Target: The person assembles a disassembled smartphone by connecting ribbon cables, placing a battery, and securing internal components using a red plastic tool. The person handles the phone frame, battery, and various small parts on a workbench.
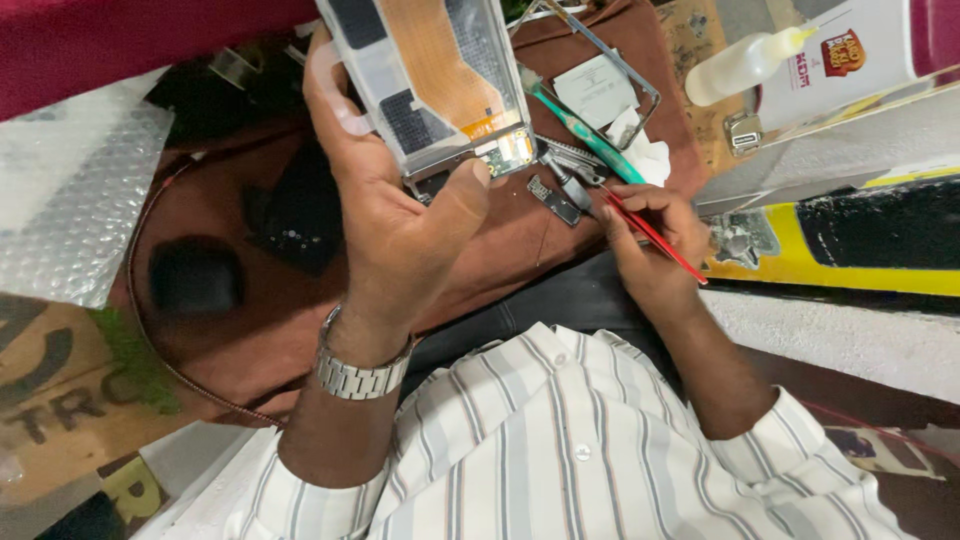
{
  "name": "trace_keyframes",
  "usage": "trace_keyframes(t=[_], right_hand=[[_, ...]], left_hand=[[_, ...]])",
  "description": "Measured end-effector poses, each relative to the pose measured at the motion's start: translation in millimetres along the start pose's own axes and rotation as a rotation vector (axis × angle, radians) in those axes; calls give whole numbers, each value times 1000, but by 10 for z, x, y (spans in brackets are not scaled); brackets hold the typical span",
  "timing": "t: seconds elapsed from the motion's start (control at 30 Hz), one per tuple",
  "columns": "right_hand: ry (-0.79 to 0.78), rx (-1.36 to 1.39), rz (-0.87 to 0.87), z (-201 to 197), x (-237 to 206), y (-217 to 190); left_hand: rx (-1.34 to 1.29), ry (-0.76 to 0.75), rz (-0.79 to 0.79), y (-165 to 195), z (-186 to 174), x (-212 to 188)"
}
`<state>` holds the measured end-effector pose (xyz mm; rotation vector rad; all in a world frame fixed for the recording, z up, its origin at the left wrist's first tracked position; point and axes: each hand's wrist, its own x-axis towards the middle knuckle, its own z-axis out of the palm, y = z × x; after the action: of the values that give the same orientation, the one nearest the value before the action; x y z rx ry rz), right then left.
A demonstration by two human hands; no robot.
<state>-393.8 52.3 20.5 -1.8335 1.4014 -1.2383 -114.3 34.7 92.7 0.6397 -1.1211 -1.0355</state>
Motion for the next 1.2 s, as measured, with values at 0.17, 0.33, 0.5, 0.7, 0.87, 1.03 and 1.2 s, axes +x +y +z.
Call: trace_keyframes(t=[0.17,0.33,0.5,0.7,0.87,1.03,1.2], right_hand=[[9,110,57,30,74,56],[-5,-43,-33,73,168,84],[-30,-50,-53,114,178,90],[-30,-92,-90,123,216,71],[53,374,106,44,227,-33],[-2,397,75,-28,290,-39],[-74,29,-33,100,284,26]], left_hand=[[-41,5,-44,53,34,19],[-64,11,-58,80,53,22],[-59,-5,-58,59,50,31],[-60,-11,-115,54,91,15],[-54,-31,-66,24,129,16],[-39,-16,-95,5,127,-5],[-87,-18,-83,-13,122,1]])
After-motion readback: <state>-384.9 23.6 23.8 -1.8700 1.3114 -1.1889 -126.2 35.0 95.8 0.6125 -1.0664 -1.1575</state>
